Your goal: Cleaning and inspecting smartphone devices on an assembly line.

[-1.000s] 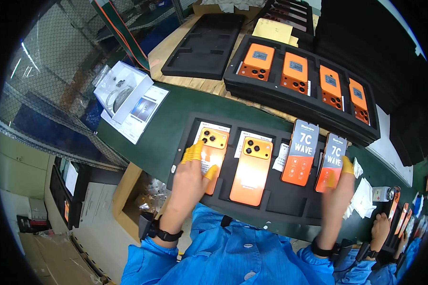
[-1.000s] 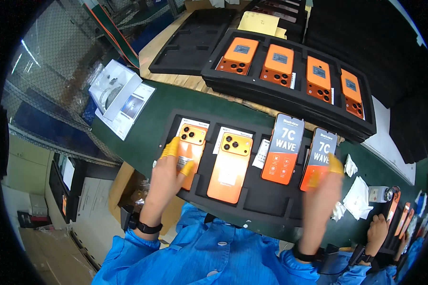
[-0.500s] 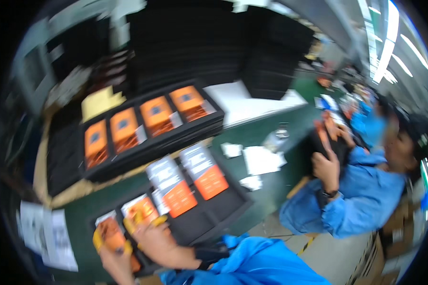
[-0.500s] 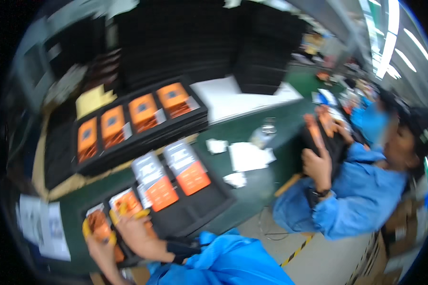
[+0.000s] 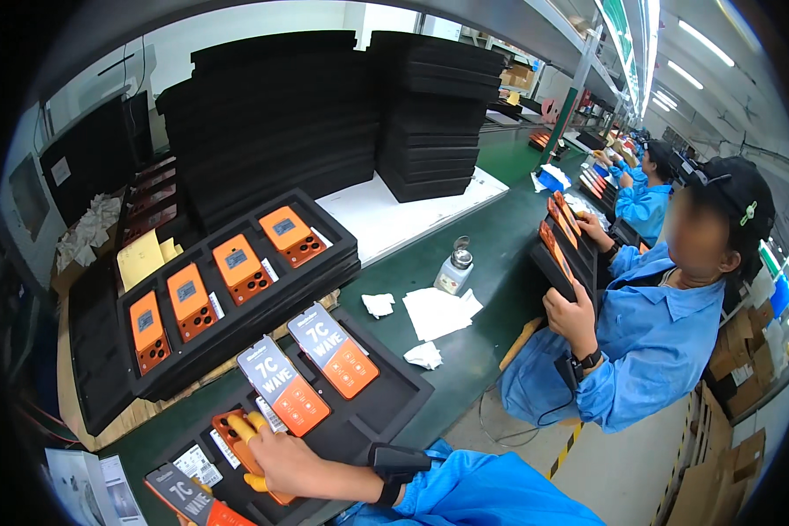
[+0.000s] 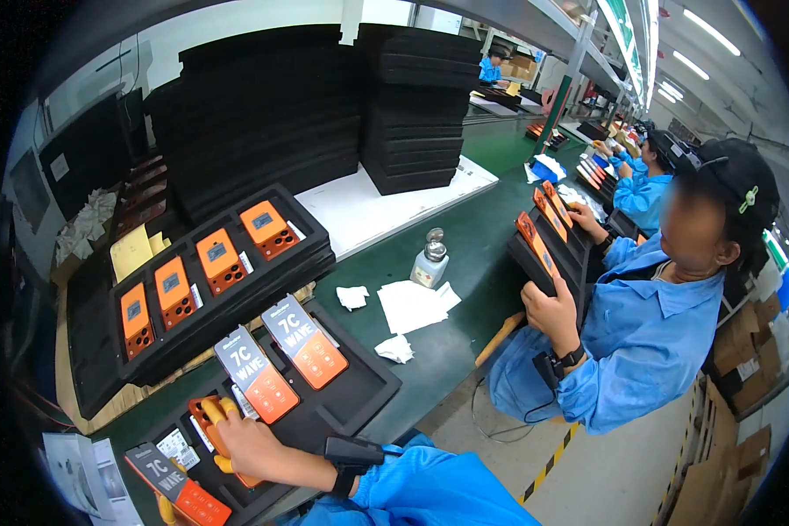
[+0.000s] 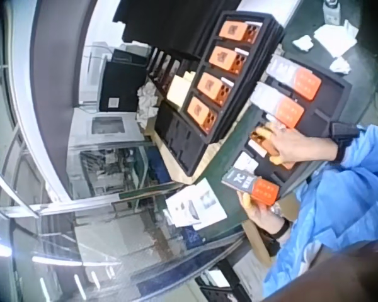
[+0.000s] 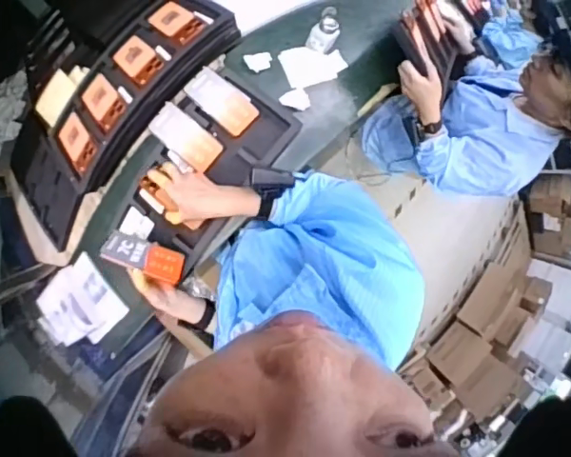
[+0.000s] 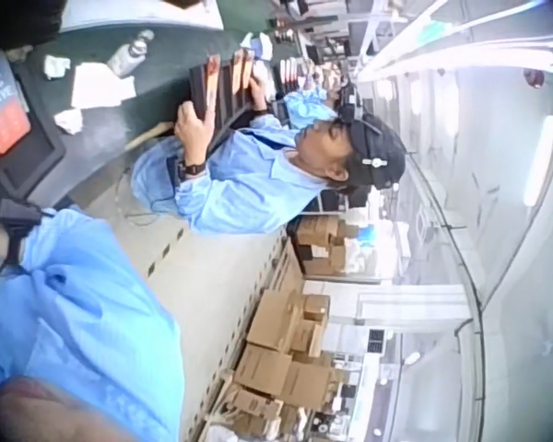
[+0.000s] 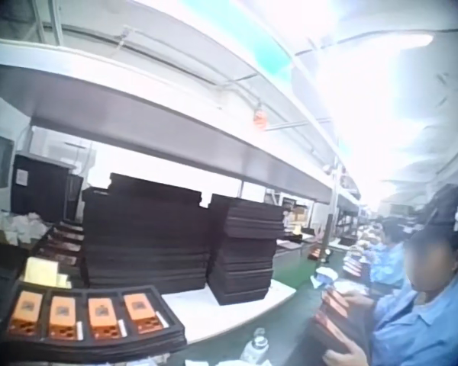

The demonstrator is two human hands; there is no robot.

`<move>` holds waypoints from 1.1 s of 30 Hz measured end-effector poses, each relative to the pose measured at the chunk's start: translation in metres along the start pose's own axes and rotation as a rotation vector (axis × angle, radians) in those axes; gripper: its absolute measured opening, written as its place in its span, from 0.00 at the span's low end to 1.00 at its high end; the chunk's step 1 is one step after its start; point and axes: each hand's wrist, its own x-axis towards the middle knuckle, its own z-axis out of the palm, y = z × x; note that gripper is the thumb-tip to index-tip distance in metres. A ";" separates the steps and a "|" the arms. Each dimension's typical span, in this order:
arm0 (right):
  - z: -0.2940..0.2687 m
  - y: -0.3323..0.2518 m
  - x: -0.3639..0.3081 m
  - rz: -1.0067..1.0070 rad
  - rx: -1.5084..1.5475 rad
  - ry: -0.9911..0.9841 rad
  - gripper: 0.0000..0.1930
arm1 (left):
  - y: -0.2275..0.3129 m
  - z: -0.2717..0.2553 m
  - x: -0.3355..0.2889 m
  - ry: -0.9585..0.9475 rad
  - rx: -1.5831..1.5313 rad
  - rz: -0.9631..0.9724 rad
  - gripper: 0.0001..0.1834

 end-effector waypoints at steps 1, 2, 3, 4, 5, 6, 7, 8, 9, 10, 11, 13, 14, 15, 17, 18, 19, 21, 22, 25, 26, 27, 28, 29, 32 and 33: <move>0.005 -0.001 -0.004 -0.049 -0.083 0.017 0.32 | -0.001 0.004 -0.001 0.003 -0.022 -0.041 0.36; 0.010 -0.006 -0.008 -0.078 -0.177 0.080 0.30 | -0.002 0.006 -0.002 0.008 -0.048 -0.084 0.36; 0.015 -0.012 -0.011 -0.085 -0.286 0.042 0.29 | -0.005 0.007 -0.003 0.021 -0.071 -0.132 0.35; 0.022 -0.017 -0.014 -0.090 -0.393 0.004 0.28 | -0.006 0.009 -0.003 0.030 -0.101 -0.173 0.35; 0.036 -0.018 -0.009 -0.051 -0.436 -0.220 0.26 | -0.008 0.010 -0.004 0.040 -0.139 -0.216 0.35; 0.038 -0.020 -0.008 -0.050 -0.428 -0.219 0.26 | -0.011 0.011 -0.002 0.048 -0.177 -0.251 0.34; 0.040 -0.023 -0.007 -0.048 -0.502 -0.220 0.20 | -0.015 0.012 0.000 0.053 -0.217 -0.280 0.34; 0.043 -0.026 -0.007 -0.046 -0.577 -0.223 0.15 | -0.019 0.012 0.002 0.060 -0.255 -0.311 0.34; 0.048 -0.026 -0.009 -0.055 -0.615 -0.166 0.12 | -0.021 0.012 0.002 0.066 -0.298 -0.337 0.34; 0.052 -0.025 -0.008 -0.050 -0.610 -0.170 0.12 | -0.024 0.012 0.003 0.072 -0.338 -0.360 0.33; 0.057 -0.023 -0.006 -0.066 -0.628 -0.160 0.12 | -0.027 0.011 0.004 0.079 -0.375 -0.379 0.33; 0.061 -0.020 -0.006 -0.089 -0.698 -0.086 0.15 | -0.030 0.011 0.007 0.085 -0.446 -0.410 0.32; 0.064 -0.019 -0.009 -0.082 -0.702 -0.090 0.15 | -0.032 0.009 0.008 0.084 -0.476 -0.428 0.32; 0.058 -0.022 -0.008 -0.096 -0.720 -0.152 0.16 | -0.034 0.008 0.009 0.082 -0.501 -0.439 0.32; 0.054 -0.024 -0.009 -0.099 -0.747 -0.209 0.18 | -0.039 0.007 0.011 0.078 -0.554 -0.459 0.31; 0.053 -0.026 -0.011 -0.094 -0.766 -0.081 0.20 | -0.040 0.005 0.012 0.078 -0.579 -0.469 0.31; 0.051 -0.028 -0.012 -0.087 -0.784 0.050 0.22 | -0.041 0.003 0.012 0.071 -0.596 -0.480 0.31; 0.042 -0.035 -0.010 -0.016 -0.711 -0.044 0.25 | -0.042 -0.002 0.013 0.068 -0.632 -0.493 0.30; 0.034 -0.035 -0.005 0.041 -0.629 -0.145 0.29 | -0.046 -0.003 0.014 0.070 -0.652 -0.503 0.30; 0.004 -0.023 0.006 0.101 -0.168 -0.173 0.39 | -0.052 -0.005 0.017 0.069 -0.697 -0.529 0.29; -0.012 -0.021 0.008 0.170 0.054 -0.211 0.48 | -0.055 -0.008 0.017 0.052 -0.707 -0.525 0.29; -0.017 -0.019 0.008 0.152 0.136 -0.260 0.47 | -0.055 -0.011 0.016 0.084 -0.715 -0.536 0.28; -0.024 -0.018 0.008 0.140 0.225 -0.304 0.46 | -0.057 -0.015 0.014 0.106 -0.725 -0.540 0.28; -0.031 -0.019 0.004 0.130 0.332 -0.307 0.43 | -0.059 -0.022 0.012 0.129 -0.739 -0.546 0.28; -0.022 -0.015 -0.008 0.076 0.735 -0.270 0.39 | -0.080 -0.029 0.005 0.155 -0.843 -0.566 0.27; -0.026 -0.020 -0.009 0.129 0.962 -0.342 0.38 | -0.073 -0.014 0.010 0.115 -0.832 -0.560 0.28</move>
